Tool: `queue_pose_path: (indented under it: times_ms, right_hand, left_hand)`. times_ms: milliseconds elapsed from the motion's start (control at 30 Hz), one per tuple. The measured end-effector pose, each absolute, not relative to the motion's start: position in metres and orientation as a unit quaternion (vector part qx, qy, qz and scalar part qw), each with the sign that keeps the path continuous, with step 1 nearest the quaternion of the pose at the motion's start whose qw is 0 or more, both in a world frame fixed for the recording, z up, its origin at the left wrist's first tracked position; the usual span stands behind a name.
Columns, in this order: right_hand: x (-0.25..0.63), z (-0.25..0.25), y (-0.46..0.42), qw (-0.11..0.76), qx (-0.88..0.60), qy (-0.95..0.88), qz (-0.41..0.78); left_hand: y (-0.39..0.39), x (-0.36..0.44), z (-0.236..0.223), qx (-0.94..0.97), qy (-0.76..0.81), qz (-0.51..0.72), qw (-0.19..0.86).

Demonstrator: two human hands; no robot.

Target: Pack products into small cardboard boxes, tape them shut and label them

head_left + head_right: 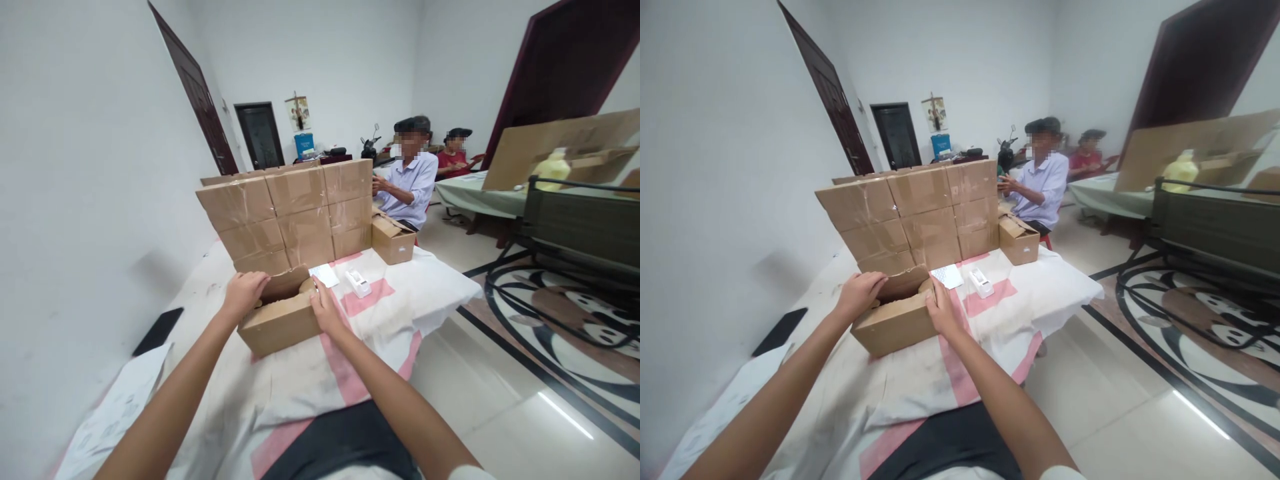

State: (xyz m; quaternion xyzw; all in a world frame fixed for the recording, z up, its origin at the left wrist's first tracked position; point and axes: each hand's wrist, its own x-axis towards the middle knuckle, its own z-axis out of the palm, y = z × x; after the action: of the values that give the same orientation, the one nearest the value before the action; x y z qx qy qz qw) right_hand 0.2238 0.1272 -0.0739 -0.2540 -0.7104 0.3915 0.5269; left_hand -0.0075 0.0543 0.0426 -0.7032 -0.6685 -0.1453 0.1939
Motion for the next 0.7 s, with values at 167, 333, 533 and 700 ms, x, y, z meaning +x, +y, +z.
queue_pose_path:
  times_ms: [167,333,533,700]
  right_hand:
    - [0.224,-0.071,0.125,0.528,-0.259,-0.705,0.397]
    - [0.226,-0.069,0.121,0.529,-0.259,-0.701,0.402]
    - [0.228,-0.069,0.121,0.528,-0.252,-0.700,0.409]
    - [0.228,-0.068,0.120,0.531,-0.237,-0.693,0.426]
  left_hand:
    - [0.055,-0.004,0.048,-0.689,-0.691,-0.172,0.135]
    - [0.053,-0.005,0.057,-0.696,-0.690,-0.186,0.076]
    - [0.036,0.009,0.056,-0.720,-0.663,-0.204,0.033]
    - [0.019,0.022,0.042,-0.736,-0.651,-0.181,0.041]
